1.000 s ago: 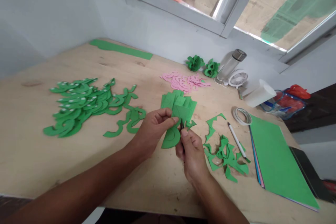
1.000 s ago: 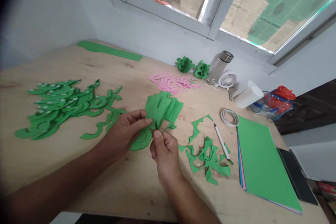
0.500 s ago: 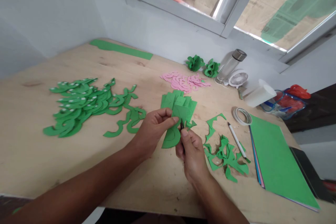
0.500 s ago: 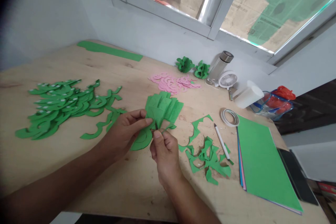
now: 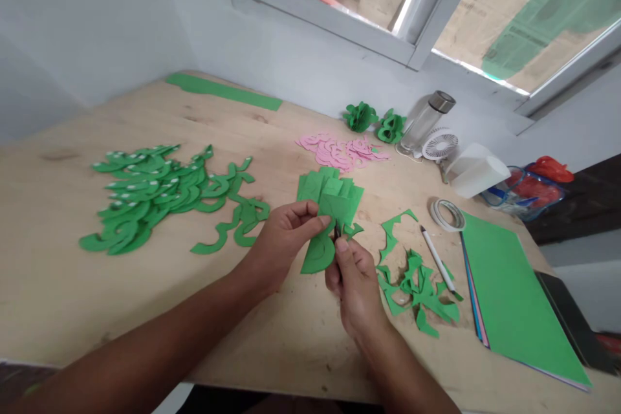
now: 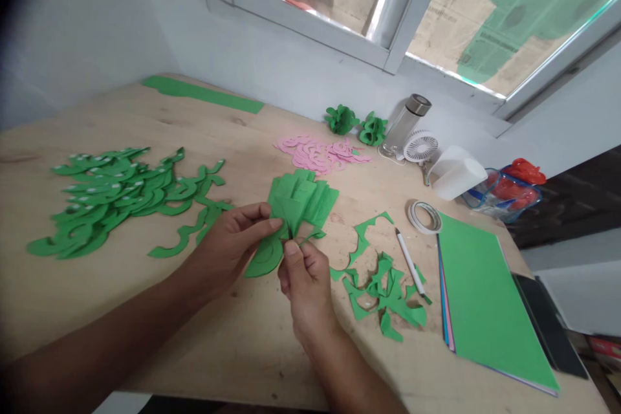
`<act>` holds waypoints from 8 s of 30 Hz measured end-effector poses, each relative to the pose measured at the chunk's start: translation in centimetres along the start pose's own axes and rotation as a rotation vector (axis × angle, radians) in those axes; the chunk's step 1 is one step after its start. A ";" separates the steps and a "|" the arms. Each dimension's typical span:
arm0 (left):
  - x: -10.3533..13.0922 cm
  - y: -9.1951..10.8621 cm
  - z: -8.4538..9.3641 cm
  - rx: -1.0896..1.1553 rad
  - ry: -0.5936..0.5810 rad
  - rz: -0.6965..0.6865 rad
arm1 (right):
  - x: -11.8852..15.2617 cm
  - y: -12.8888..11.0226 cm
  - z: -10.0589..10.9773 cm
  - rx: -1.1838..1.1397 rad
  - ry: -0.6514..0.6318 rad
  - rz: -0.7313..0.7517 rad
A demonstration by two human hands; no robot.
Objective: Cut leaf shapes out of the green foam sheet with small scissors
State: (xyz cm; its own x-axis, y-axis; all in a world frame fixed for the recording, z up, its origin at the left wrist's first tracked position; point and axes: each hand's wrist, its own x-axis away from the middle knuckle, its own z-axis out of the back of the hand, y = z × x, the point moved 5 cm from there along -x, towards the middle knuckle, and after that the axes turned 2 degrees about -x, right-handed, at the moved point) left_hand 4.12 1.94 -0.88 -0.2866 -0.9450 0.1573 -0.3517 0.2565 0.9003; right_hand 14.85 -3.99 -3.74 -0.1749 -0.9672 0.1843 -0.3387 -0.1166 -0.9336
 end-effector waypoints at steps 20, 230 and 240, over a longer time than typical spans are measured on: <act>0.1 0.0 -0.1 0.015 -0.004 0.018 | 0.1 -0.2 -0.1 0.019 0.004 0.016; -0.2 0.3 -0.1 -0.067 -0.146 0.034 | -0.1 -0.3 -0.2 -0.030 -0.057 -0.035; -0.1 0.2 0.0 -0.083 -0.131 0.053 | -0.2 -0.3 0.0 -0.003 -0.033 -0.047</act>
State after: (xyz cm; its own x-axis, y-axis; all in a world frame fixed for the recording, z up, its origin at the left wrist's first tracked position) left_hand 4.11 2.04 -0.69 -0.4190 -0.8944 0.1564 -0.2595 0.2830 0.9233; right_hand 14.96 -3.74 -3.51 -0.1279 -0.9677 0.2173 -0.3490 -0.1611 -0.9232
